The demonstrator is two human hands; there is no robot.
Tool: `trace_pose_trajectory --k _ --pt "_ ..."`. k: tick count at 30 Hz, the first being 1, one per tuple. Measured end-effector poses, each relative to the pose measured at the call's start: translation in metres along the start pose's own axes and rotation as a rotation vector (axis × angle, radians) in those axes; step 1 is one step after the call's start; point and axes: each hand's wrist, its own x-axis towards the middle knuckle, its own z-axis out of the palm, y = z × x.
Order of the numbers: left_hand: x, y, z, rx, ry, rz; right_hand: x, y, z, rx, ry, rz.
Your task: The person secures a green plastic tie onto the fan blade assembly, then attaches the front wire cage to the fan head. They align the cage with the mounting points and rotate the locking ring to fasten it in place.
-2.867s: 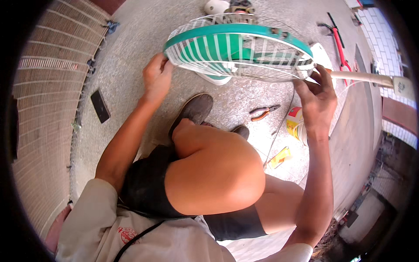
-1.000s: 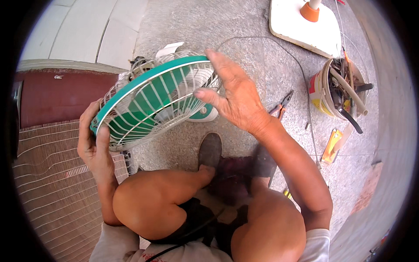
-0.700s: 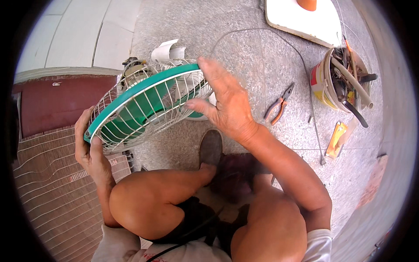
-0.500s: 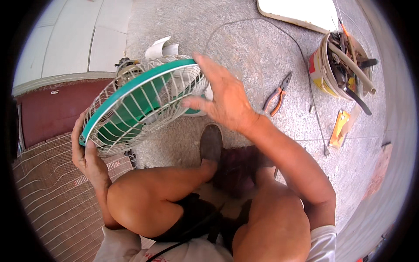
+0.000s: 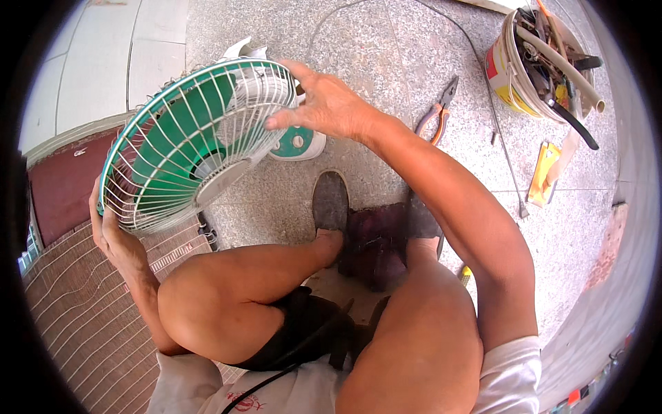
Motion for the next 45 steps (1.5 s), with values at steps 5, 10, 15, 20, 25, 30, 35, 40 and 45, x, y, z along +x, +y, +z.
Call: trace_pose_trajectory --k 5,10,15,20,25,30,35,40,45 --pt "0.01 -0.01 -0.008 -0.163 0.012 -0.088 0.005 -0.01 -0.001 0.009 0.098 -0.046" --pt "0.01 0.004 -0.003 -0.219 0.038 -0.111 0.003 -0.027 -0.011 -0.141 0.279 -0.121" --pt "0.022 -0.012 -0.007 -0.546 0.016 -0.261 0.007 -0.097 -0.057 -0.087 0.087 -0.111" --pt "0.018 -0.042 0.011 -0.74 -0.087 -0.631 0.026 -0.14 -0.083 -0.48 0.055 0.15" --pt "-0.012 -0.093 0.051 -0.732 -0.112 -0.865 0.03 -0.108 -0.077 -0.657 -0.05 0.264" --pt "-0.031 -0.122 0.075 -0.74 -0.16 -0.994 0.031 -0.063 -0.045 -0.683 -0.013 0.265" --pt "-0.044 -0.156 0.083 -0.68 -0.2 -1.107 0.043 -0.028 -0.026 -0.671 0.027 0.211" --pt "-0.047 -0.164 0.107 -0.712 -0.222 -1.191 0.073 0.054 -0.032 -0.706 0.017 0.01" --pt "-0.063 -0.21 0.107 -0.888 -0.234 -1.203 0.054 0.014 -0.05 -0.67 -0.359 0.34"
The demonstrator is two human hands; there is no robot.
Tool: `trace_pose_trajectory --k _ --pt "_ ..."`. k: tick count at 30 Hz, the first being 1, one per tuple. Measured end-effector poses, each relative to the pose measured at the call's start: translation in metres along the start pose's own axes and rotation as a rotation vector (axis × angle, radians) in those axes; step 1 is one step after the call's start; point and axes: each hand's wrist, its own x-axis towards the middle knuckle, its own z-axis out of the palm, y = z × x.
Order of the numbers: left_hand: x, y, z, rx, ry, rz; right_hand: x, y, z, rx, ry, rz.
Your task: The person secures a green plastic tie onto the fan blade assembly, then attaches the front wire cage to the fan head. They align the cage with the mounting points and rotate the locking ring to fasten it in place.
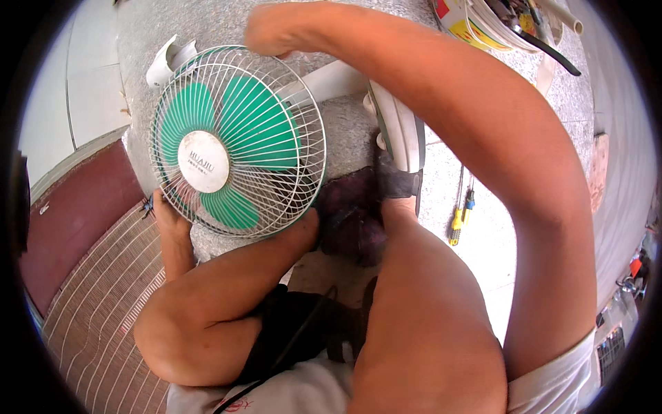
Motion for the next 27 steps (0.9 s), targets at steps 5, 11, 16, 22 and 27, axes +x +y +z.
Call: trace_pose_trajectory --k 5,11,16,22,27 --pt "0.022 -0.015 -0.007 -0.015 -0.134 -0.023 -0.048 0.016 -0.005 0.336 -0.216 0.165" --pt "0.022 -0.017 -0.008 -0.055 -0.182 -0.01 -0.073 0.019 -0.005 0.551 -0.162 0.229" --pt "0.019 -0.017 -0.012 -0.044 -0.121 0.006 -0.082 -0.009 0.003 0.43 -0.071 0.288" --pt "0.007 -0.007 -0.014 0.19 -0.152 0.196 -0.11 -0.029 0.053 0.006 0.432 0.114" --pt "0.001 -0.006 -0.029 0.305 -0.021 0.213 -0.125 -0.039 0.077 0.131 0.611 0.141"
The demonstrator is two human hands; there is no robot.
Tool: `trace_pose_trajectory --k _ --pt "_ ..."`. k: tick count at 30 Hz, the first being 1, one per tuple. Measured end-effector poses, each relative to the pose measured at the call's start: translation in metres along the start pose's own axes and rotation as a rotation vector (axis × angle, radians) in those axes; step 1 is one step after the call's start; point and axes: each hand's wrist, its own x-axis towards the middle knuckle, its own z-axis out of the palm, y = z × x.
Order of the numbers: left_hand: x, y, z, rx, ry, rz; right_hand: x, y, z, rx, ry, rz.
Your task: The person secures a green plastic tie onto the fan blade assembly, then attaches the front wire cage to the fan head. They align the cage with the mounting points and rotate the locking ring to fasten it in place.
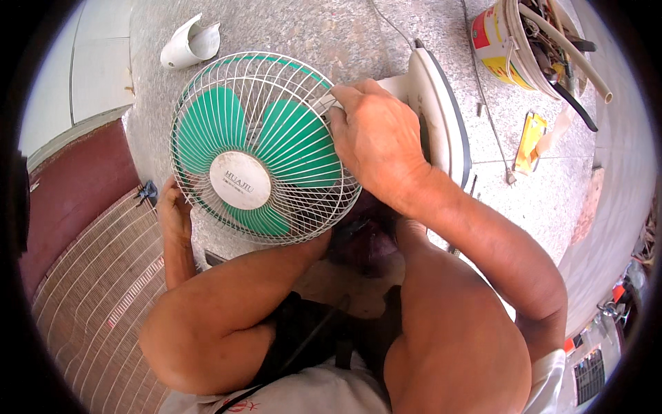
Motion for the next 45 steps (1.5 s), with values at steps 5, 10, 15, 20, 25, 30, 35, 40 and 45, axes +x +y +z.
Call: trace_pose_trajectory --k 5,10,15,20,25,30,35,40,45 --pt "-0.021 0.013 0.021 0.068 0.118 0.041 -0.009 -0.002 0.004 0.051 0.014 0.071" --pt "-0.035 0.021 0.043 0.227 0.279 0.064 -0.017 -0.011 0.008 0.027 0.009 0.023" --pt "-0.045 0.017 0.053 0.291 0.32 0.169 -0.024 -0.004 0.005 0.127 -0.004 -0.043" --pt "-0.05 0.014 0.052 0.259 0.317 0.201 -0.031 -0.006 -0.003 0.217 -0.038 -0.062" --pt "-0.055 0.016 0.053 0.238 0.373 0.242 -0.035 -0.012 -0.005 0.295 -0.047 -0.06" --pt "-0.054 0.023 0.054 0.223 0.332 0.308 -0.032 -0.016 -0.012 0.285 -0.055 -0.08" --pt "-0.067 0.049 0.048 0.292 0.358 0.389 -0.02 -0.02 -0.02 0.455 -0.097 -0.006" --pt "-0.072 0.053 0.062 0.389 0.166 0.426 -0.013 -0.023 0.008 0.342 -0.056 -0.135" --pt "-0.045 0.048 0.051 0.88 0.413 0.639 0.003 -0.01 0.023 0.48 -0.057 -0.03"
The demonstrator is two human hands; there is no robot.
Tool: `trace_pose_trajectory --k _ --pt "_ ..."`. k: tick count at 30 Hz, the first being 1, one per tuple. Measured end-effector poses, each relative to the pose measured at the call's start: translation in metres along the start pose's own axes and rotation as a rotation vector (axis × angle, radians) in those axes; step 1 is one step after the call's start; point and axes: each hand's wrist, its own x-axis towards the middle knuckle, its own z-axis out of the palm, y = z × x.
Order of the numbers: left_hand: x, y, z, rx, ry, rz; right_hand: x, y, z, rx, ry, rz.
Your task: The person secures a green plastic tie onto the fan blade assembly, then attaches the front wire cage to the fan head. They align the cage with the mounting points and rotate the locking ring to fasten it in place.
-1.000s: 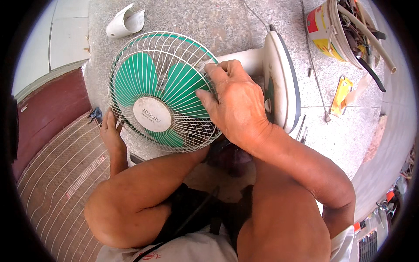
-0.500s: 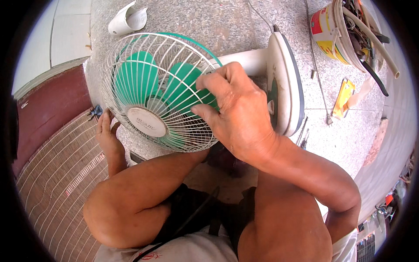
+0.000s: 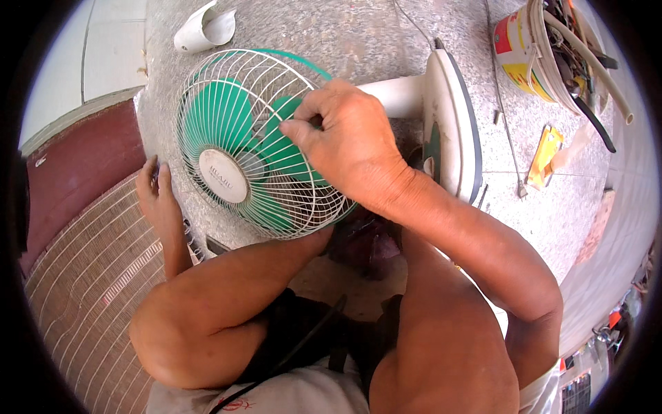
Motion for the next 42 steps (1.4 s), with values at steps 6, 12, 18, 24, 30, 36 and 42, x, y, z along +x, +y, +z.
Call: trace_pose_trajectory --k 6,12,18,24,30,36,42 --pt "0.013 -0.073 0.02 -0.657 -0.379 -0.777 0.002 -0.001 0.004 0.129 -0.018 0.152" --pt "0.015 -0.043 0.006 -0.656 -0.186 -0.658 0.01 -0.019 -0.007 0.278 -0.005 0.269" --pt "0.021 -0.01 -0.027 -0.489 -0.256 -0.579 0.002 -0.018 -0.018 0.206 -0.03 0.36" --pt "0.009 -0.019 -0.034 -0.473 -0.468 -0.608 -0.015 -0.008 -0.022 0.023 0.027 0.28" --pt "0.015 -0.013 -0.04 -0.393 -0.561 -0.584 -0.009 -0.003 -0.016 0.039 -0.007 0.359" --pt "0.016 -0.021 -0.04 -0.36 -0.565 -0.591 -0.005 -0.002 -0.009 -0.018 -0.038 0.345" --pt "0.05 -0.03 -0.055 -0.365 -0.235 -0.565 0.017 -0.041 -0.003 0.006 -0.082 0.272"
